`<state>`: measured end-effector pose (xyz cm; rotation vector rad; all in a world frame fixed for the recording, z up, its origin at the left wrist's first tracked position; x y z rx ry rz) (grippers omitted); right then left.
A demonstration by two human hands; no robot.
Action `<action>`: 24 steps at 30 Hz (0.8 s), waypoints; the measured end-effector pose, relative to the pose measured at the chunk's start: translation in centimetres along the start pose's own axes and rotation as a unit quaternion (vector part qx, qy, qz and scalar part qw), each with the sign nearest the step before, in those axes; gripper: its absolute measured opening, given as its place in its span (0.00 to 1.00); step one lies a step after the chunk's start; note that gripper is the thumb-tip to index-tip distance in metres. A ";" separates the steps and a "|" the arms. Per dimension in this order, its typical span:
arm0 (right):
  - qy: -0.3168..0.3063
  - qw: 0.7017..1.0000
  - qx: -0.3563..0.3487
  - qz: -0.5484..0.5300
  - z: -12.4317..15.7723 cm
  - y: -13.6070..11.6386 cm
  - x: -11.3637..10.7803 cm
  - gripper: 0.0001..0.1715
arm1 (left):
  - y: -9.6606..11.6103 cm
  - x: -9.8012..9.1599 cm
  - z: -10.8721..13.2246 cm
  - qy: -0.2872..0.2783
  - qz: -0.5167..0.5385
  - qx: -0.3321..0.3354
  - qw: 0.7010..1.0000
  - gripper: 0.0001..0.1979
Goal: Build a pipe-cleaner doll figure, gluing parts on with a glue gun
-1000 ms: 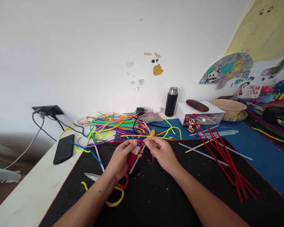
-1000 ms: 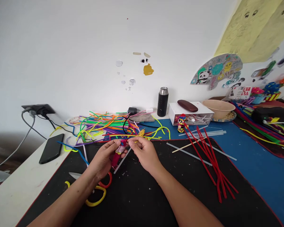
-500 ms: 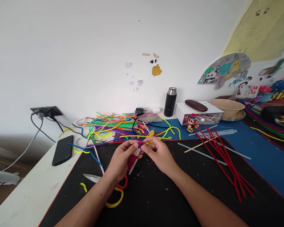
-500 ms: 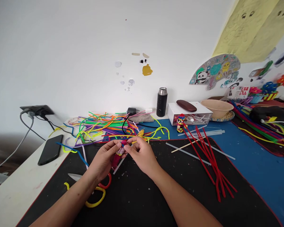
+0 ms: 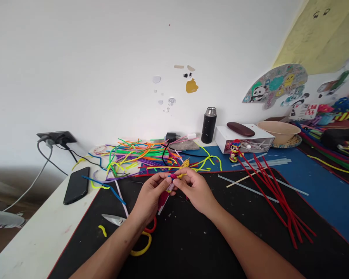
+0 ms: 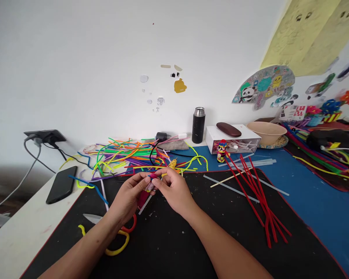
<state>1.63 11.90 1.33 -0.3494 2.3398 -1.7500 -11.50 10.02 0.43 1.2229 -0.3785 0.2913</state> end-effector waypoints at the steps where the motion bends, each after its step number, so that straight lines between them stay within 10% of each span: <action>1: -0.001 1.000 0.002 -0.001 0.0 0.0 0.0 0.20 | 0.0 -0.1 0.0 0.002 0.002 0.002 1.000 0.17; 24: -0.010 0.999 -0.010 0.046 0.0 0.2 0.1 0.14 | 0.3 -0.2 0.0 0.009 -0.024 0.009 1.000 0.16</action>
Point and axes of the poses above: each hand's wrist, its own z-axis away from the middle knuckle, its own x-axis out of the palm, y = z × x, the point moved 9 cm from there along -z, towards the middle knuckle, and after that the axes turned 11 degrees about -x, right-handed, at the moved point
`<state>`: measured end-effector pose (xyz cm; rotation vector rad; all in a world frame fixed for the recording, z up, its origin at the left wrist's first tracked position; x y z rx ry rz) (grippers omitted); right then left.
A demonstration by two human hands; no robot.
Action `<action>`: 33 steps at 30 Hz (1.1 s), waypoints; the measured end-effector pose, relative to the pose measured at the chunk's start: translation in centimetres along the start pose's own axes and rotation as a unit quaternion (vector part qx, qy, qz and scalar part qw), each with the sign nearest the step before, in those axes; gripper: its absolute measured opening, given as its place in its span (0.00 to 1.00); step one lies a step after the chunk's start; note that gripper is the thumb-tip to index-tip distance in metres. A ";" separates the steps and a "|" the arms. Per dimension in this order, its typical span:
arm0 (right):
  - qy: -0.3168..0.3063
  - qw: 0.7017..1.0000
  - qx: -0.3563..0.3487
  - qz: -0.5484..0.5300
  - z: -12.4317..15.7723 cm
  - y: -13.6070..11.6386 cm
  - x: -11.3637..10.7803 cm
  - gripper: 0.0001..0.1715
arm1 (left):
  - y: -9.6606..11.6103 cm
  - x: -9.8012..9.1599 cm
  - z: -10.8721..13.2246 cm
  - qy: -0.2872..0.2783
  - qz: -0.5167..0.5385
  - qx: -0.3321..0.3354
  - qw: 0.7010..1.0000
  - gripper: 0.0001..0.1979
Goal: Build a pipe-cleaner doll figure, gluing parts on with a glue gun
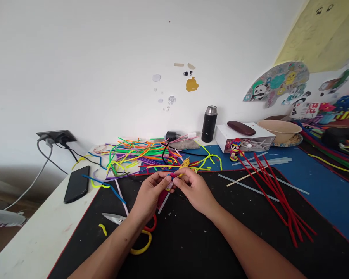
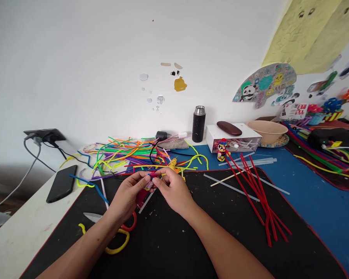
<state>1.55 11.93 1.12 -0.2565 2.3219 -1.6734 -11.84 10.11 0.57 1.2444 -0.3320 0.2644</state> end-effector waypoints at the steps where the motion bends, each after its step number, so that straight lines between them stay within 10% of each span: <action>1: -0.001 1.000 0.003 -0.005 0.0 0.0 0.0 0.15 | 0.0 0.0 0.0 0.000 0.003 -0.001 1.000 0.16; 33: -0.002 0.998 0.021 -0.063 0.0 0.2 0.1 0.23 | -0.1 -0.4 -0.2 0.022 0.029 -0.004 0.999 0.22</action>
Point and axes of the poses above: each hand's wrist, its own z-axis away from the middle knuckle, its own x-axis out of the palm, y = z × x, the point moved 9 cm from there along -z, towards the middle knuckle, and after that the axes turned 11 degrees about -x, right-handed, at the moved point
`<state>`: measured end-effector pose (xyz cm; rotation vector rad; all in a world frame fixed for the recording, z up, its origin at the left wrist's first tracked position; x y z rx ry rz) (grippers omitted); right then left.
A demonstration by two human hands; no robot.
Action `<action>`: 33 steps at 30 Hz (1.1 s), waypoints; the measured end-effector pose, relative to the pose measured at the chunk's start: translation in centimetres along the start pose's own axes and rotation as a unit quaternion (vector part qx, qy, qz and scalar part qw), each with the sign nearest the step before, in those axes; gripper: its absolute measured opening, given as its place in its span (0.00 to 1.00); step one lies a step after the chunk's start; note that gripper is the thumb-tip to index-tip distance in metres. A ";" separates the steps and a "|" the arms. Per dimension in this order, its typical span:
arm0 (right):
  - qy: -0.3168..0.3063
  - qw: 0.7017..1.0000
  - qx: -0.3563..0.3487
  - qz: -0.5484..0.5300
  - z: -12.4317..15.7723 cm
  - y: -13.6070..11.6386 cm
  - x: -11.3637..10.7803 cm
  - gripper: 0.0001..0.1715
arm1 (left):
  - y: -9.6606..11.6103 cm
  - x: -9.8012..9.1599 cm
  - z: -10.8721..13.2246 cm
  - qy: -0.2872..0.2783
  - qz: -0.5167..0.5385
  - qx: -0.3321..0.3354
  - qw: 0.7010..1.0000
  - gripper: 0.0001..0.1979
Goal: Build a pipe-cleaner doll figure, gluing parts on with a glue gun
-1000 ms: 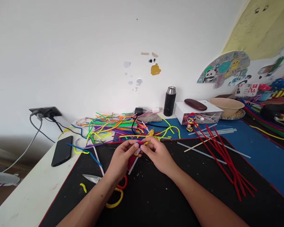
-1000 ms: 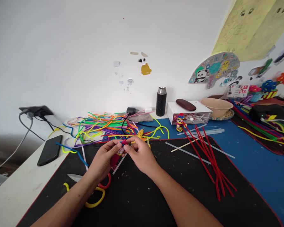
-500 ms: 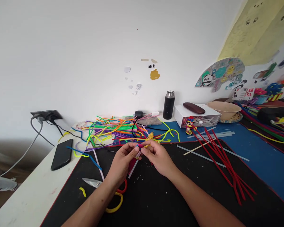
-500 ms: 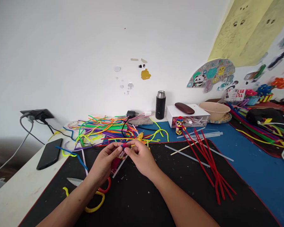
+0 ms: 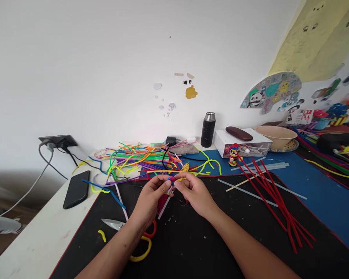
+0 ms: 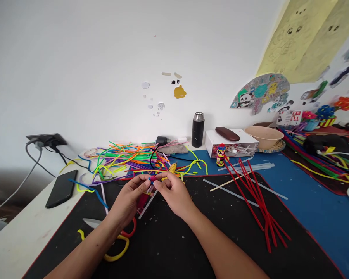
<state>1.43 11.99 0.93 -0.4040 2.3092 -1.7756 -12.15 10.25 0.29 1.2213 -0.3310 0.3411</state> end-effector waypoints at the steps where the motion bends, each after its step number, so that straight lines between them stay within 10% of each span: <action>1: -0.001 1.000 -0.002 0.005 0.0 0.0 0.0 0.23 | 0.0 0.1 0.0 -0.003 -0.004 0.001 1.000 0.22; 33: 0.028 0.997 -0.026 0.064 0.1 -0.4 -0.5 0.12 | -0.4 0.3 0.1 -0.008 0.027 -0.017 0.999 0.20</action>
Point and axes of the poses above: each hand's wrist, its own z-axis away from the middle knuckle, its own x-axis out of the palm, y = z × x, the point moved 9 cm from there along -z, towards the middle knuckle, and after that the axes turned 11 degrees about -x, right-handed, at the moved point
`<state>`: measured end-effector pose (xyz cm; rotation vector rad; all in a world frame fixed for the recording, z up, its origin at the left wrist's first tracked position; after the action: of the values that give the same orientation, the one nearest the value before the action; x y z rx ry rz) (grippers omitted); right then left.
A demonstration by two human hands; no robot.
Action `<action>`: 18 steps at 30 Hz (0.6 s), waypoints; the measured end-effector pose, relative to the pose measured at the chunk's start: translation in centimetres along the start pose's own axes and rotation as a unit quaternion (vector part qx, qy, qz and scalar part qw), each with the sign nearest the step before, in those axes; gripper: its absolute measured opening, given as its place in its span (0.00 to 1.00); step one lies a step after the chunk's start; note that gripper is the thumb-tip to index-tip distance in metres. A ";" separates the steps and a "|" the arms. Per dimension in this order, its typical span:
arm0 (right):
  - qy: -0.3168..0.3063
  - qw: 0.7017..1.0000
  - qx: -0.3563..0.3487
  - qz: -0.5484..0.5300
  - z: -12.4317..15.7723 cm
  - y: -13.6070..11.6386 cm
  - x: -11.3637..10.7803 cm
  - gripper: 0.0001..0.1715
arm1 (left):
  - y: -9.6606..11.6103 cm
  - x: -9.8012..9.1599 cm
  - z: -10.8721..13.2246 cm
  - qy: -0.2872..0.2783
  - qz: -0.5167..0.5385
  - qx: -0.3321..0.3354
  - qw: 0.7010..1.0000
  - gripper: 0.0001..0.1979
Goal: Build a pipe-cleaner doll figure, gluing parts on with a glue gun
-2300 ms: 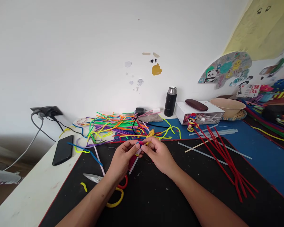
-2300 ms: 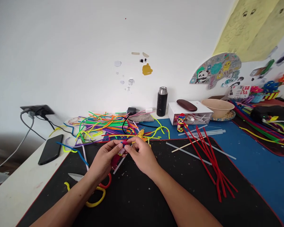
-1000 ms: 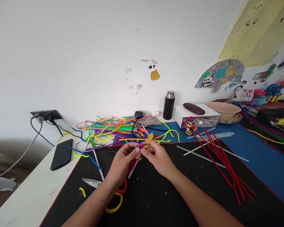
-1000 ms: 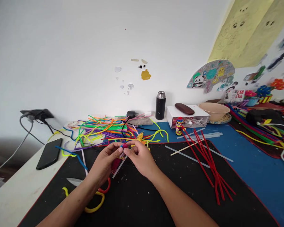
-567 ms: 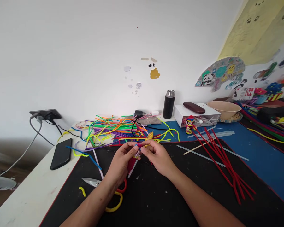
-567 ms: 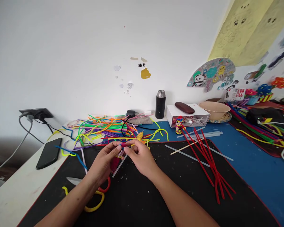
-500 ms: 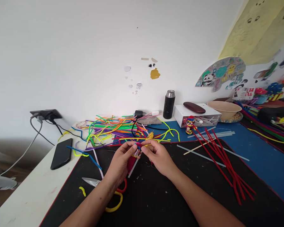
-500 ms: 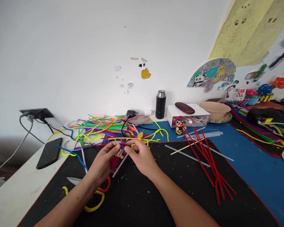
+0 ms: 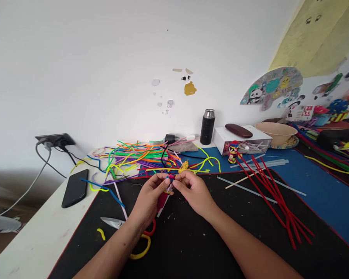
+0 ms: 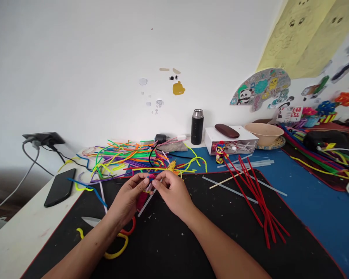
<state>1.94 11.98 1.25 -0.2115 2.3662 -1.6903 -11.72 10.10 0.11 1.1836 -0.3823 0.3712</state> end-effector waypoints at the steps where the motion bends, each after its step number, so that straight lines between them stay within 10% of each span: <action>1: 0.000 1.000 0.000 0.000 0.0 0.0 0.0 0.12 | 0.0 0.0 0.0 0.001 0.002 -0.002 1.000 0.20; 18: -0.014 1.000 -0.015 -0.004 0.0 -0.6 0.2 0.12 | -0.4 -1.0 -0.6 0.019 0.028 -0.015 0.999 0.19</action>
<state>1.74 11.69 1.83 -0.2494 2.3746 -1.6451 -12.36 10.49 -0.86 1.1371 -0.3876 0.4355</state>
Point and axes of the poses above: each hand's wrist, its own z-axis away from the middle knuckle, its own x-axis out of the palm, y = z × x, the point moved 9 cm from there along -z, towards the middle knuckle, and after that the axes turned 11 degrees about -x, right-handed, at the moved point
